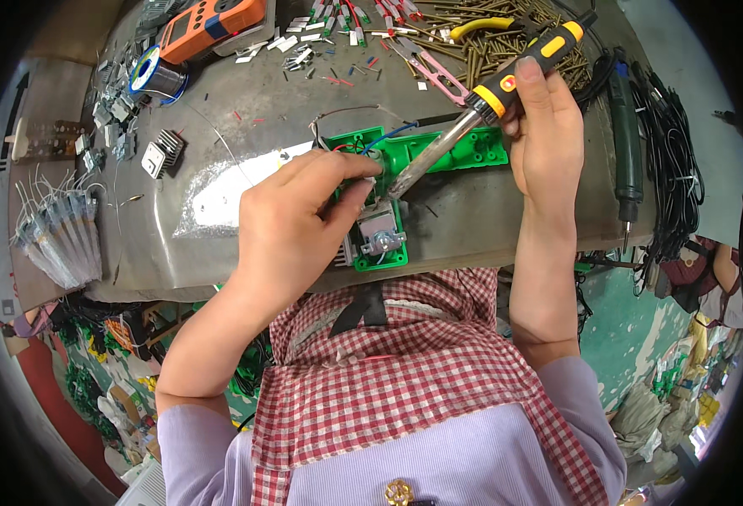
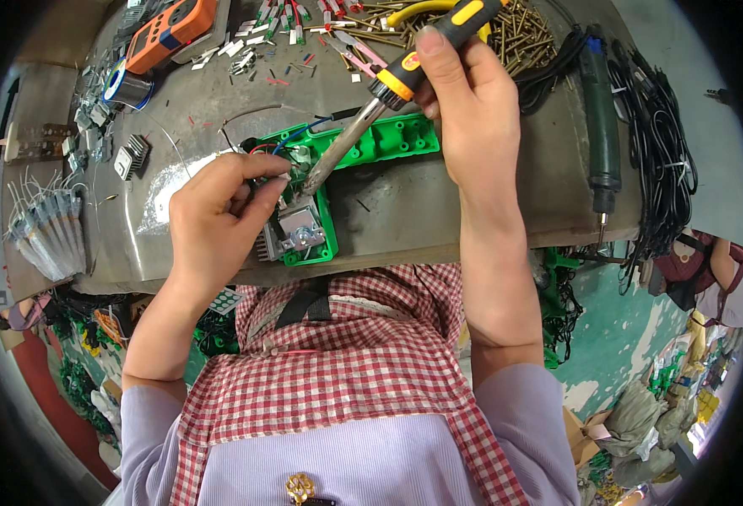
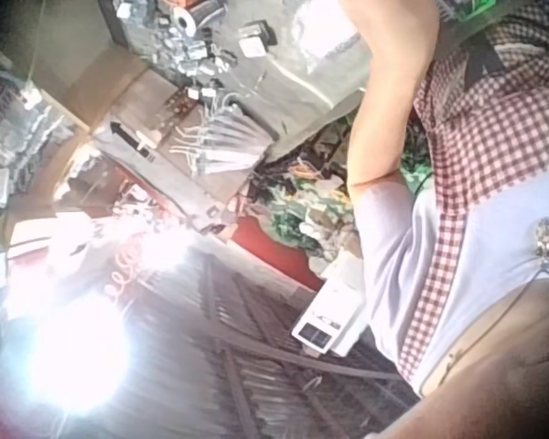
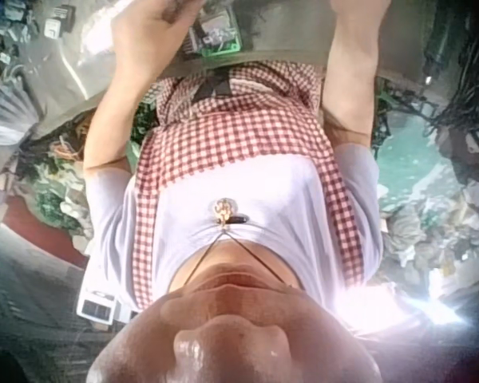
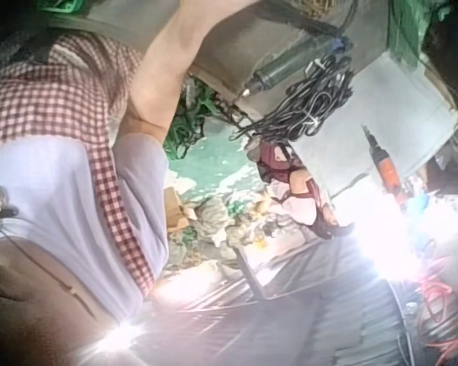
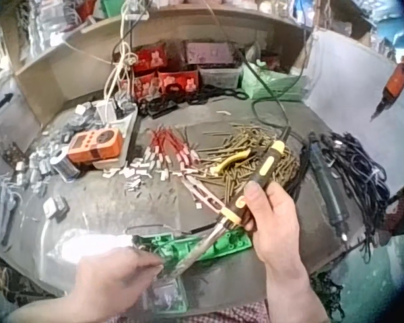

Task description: The person assembles a handheld power tool by wiring components into the plastic casing, soldering connections with a soldering iron, closing the housing cover, and driving screws with an electric screwdriver.

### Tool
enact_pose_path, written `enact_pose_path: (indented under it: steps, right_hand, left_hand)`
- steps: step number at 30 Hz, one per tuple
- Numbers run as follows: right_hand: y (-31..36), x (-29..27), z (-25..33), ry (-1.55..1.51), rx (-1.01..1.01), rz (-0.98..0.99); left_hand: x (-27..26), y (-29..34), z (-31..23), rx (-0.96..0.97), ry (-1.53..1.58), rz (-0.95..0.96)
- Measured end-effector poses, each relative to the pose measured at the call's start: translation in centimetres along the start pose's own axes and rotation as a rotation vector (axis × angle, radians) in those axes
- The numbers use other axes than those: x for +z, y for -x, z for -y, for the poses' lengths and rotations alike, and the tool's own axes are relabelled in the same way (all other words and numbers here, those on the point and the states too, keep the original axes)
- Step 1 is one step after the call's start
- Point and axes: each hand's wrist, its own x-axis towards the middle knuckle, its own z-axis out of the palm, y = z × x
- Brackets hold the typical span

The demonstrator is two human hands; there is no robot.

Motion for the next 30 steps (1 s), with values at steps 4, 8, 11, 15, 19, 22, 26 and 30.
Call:
enact_pose_path:
  steps: [4,8,11,15,19,22,26,30]
  right_hand:
    - [-0.09,0.17,0.00,-0.026,0.001,-0.004]
    - [-0.09,0.23,0.03,-0.018,-0.016,-0.005]
    - [-0.11,0.19,0.03,-0.011,-0.015,-0.003]
    - [-0.01,0.24,0.12,-0.002,-0.006,-0.003]
    - [0.03,0.20,0.24,0.026,-0.009,-0.030]
    - [0.05,0.16,0.33,0.007,0.007,-0.026]
    - [-0.02,-0.01,0.49,-0.029,0.021,-0.014]
    - [-0.06,0.32,0.32,0.002,0.029,-0.033]
  left_hand:
    - [0.26,0.22,-0.17,0.057,-0.088,-0.043]
    - [0.32,0.24,-0.15,0.077,-0.100,-0.063]
    - [0.19,0.26,-0.20,0.075,-0.104,-0.061]
    - [0.27,0.47,0.07,0.129,-0.082,-0.071]
    - [0.28,0.39,-0.32,0.078,-0.106,-0.027]
    - [0.30,0.47,-0.10,0.099,-0.112,-0.043]
    - [0.37,0.51,0.01,0.111,-0.092,-0.050]
    - [0.46,0.61,0.11,0.098,-0.094,-0.049]
